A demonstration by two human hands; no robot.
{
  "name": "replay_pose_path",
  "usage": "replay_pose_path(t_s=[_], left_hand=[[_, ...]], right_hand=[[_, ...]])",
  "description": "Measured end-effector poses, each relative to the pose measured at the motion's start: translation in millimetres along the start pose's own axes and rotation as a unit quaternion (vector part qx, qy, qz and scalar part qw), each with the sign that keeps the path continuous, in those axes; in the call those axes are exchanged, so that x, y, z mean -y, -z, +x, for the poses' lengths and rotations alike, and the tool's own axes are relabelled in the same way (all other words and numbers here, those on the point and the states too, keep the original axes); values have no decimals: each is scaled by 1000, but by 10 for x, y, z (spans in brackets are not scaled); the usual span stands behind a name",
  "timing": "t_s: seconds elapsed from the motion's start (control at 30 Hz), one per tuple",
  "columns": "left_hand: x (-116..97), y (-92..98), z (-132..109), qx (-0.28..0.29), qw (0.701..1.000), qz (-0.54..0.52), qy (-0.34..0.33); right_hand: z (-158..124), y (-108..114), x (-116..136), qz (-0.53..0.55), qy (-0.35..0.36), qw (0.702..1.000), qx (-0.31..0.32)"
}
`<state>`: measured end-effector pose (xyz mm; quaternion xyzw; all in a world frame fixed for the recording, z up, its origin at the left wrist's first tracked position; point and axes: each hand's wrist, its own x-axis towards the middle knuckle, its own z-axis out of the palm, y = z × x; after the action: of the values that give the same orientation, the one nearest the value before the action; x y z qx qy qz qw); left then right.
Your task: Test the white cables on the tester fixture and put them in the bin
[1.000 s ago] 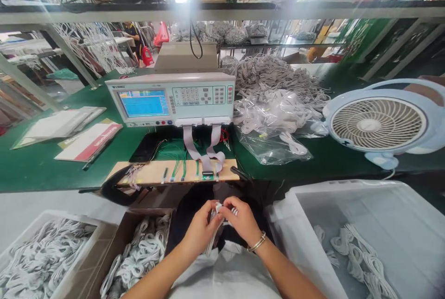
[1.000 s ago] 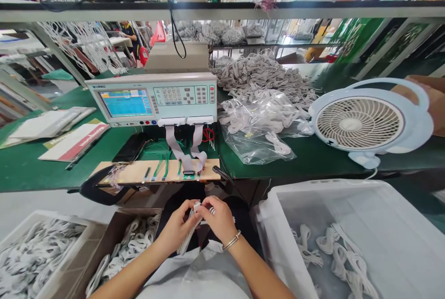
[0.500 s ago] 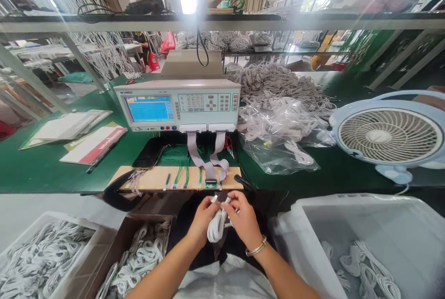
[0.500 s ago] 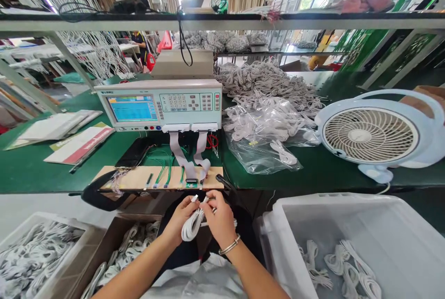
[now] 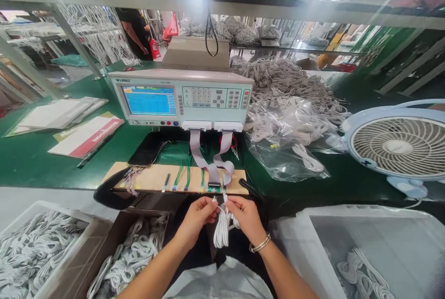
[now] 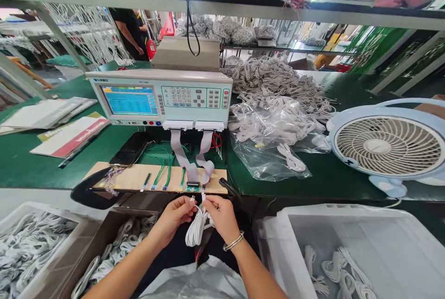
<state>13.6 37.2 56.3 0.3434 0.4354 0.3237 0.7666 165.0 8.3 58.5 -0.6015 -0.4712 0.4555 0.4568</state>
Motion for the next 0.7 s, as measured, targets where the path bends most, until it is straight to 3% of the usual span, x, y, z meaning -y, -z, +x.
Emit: replay_pose_path(t_s=[0.27,0.33,0.53,0.7], left_hand=[[-9,56,28,-24,998,-49,21],[-20,58,31,-27,998,-48,21],[5,-64,59,-50,995,-90,-15],[108,-203,62,-81,981,-168,-58]], right_hand=[[36,-204,-69,192,-76,977,-52],[41,-207,-62,195,-69,977,-61],[-22,-38,23,157,-51,986,-12],[-171,-26,-6,205,-96,973,-47]])
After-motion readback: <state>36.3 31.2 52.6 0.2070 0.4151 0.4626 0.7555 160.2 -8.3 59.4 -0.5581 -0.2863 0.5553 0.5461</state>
